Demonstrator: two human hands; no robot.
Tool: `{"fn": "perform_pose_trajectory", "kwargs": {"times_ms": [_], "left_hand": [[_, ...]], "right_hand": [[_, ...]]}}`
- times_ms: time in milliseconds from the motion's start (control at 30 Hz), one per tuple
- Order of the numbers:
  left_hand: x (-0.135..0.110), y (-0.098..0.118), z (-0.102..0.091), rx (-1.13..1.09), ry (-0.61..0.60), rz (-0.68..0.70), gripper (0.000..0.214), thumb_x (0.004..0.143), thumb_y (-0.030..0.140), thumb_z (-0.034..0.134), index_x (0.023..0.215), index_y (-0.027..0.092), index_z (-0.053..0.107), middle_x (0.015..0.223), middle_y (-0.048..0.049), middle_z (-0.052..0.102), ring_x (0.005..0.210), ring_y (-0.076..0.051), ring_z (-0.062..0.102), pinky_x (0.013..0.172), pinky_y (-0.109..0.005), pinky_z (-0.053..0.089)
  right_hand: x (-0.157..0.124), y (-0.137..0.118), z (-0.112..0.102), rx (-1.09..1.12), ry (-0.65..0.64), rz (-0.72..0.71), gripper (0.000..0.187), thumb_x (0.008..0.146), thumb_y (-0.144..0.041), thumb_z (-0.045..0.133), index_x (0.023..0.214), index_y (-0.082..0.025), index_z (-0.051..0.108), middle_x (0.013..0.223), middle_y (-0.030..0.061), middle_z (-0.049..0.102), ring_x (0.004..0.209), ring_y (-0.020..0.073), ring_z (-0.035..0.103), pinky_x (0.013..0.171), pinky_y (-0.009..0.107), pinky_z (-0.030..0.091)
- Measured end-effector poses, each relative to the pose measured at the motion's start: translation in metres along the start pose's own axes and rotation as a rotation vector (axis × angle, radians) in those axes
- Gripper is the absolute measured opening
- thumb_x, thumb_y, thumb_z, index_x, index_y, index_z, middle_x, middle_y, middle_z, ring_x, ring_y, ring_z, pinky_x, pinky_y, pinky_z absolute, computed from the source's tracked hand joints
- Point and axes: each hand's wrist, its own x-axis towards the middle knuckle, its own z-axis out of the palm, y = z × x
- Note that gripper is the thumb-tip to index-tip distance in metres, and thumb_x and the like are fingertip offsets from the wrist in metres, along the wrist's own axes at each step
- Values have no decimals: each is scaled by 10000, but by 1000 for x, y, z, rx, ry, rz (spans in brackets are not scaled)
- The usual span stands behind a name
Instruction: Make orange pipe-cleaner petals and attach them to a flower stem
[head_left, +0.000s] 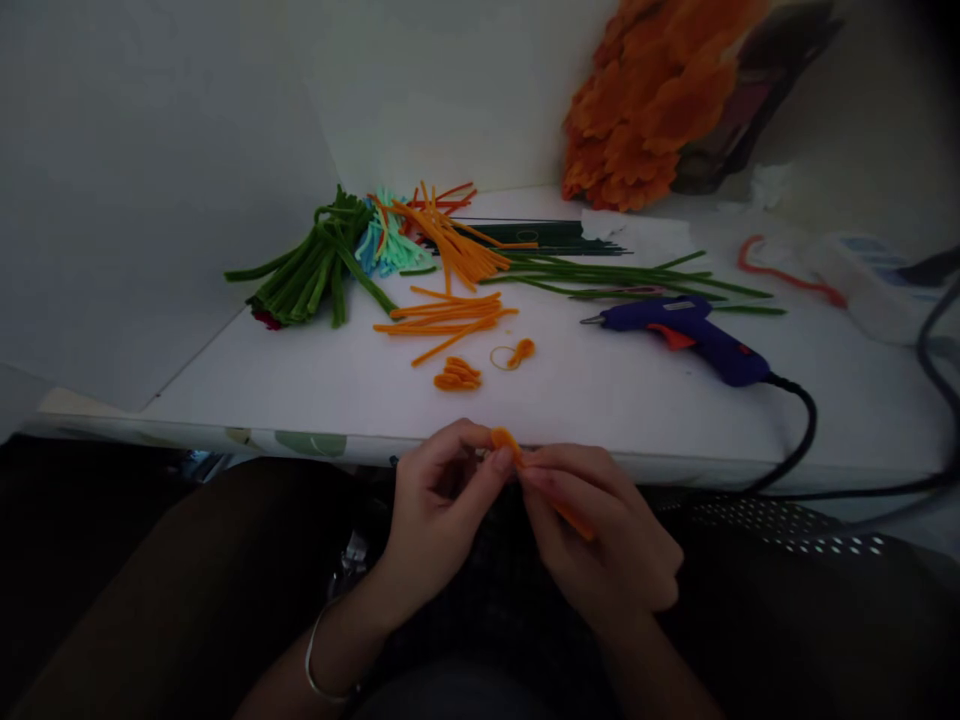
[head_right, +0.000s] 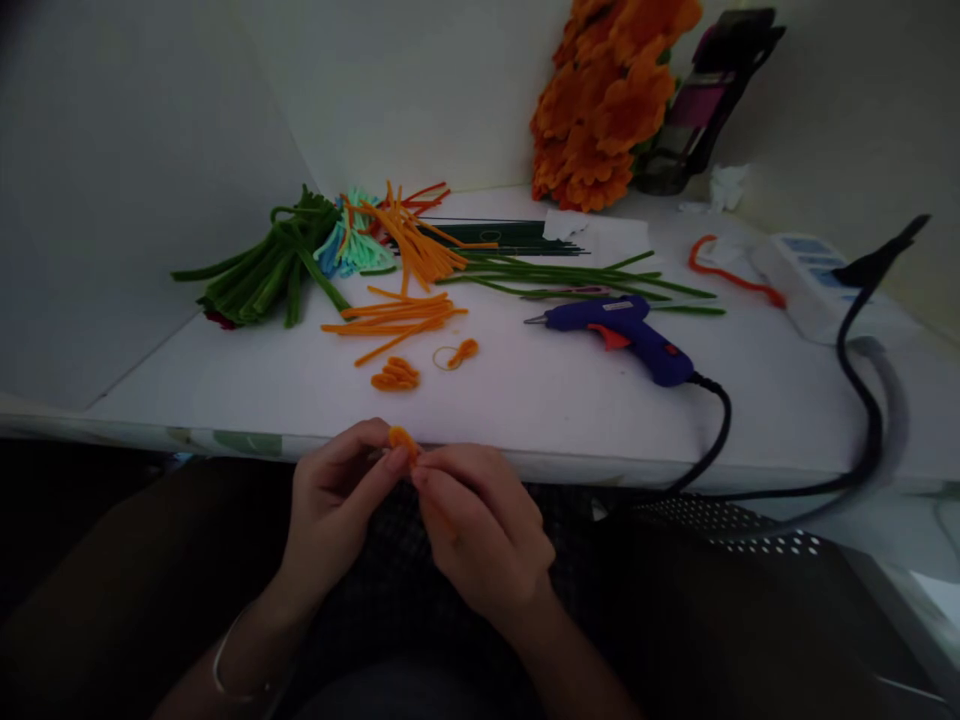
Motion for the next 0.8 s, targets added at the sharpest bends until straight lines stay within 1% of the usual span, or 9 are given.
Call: {"fn": "perform_pose_trajectory", "kwargs": {"times_ms": [100,200,267,333,400,467,567,667,800], "left_hand": [[2,-3,-1,-8,-1,-1,95,846,231,593,764,186,612,661,22,556,597,-86,496,518,-197,388],[-1,-6,-2,76,-28,49,92,865,213,567,788,187,609,676,20,553,593,-86,483,531,-213,375],[-4,-7,-2,147,-43,108,89,877,200,552,805,189,604,696,18,550,600,-87,473,540,-223,364],[-5,-7,-2,205,-58,157,87,889,181,532,827,192,593,720,16,544,606,-88,458,547,-229,359],[-4,-7,-3,257,-79,203,83,895,161,517,855,195,581,743,11,541,627,-93,460,569,-234,370],[-2,-5,-5,314,-92,262,83,893,138,511,881,193,572,770,1,548,678,-108,484,612,-245,391],[1,-2,-9,399,-121,338,103,891,110,494,889,185,563,786,-13,559,739,-129,508,668,-267,412],[3,0,-11,438,-175,353,120,901,109,468,878,181,561,784,-22,566,753,-140,516,683,-278,421],[5,2,-13,407,-253,267,117,911,139,470,857,180,566,791,-16,563,747,-128,525,676,-256,421]], "right_hand": [[-1,-2,0,141,-24,134,331,746,2,649,991,-222,642,908,22,671,826,151,643,709,292,548],[-2,-7,1,256,29,394,252,834,-71,586,994,-254,653,871,-11,665,773,124,621,692,266,527],[0,-9,0,256,44,527,255,892,-118,520,1049,-277,642,823,-28,639,698,99,588,639,233,501],[5,-9,-3,189,-11,582,257,922,-153,478,1085,-284,629,798,-33,609,666,89,560,626,223,478],[12,-7,-8,93,-133,550,228,925,-160,471,1052,-262,631,815,-21,596,716,100,562,677,236,473],[20,-4,-14,35,-283,470,195,919,-145,468,989,-232,628,847,-1,587,773,118,566,712,251,471],[27,-1,-20,-16,-464,371,179,909,-120,463,926,-210,617,855,22,567,768,134,569,683,264,476],[29,-2,-22,-114,-538,307,195,906,-107,443,920,-198,615,846,40,567,727,151,579,644,287,482],[26,-3,-25,-236,-567,202,205,902,-99,436,946,-184,617,867,57,588,709,166,595,636,307,493]]}}
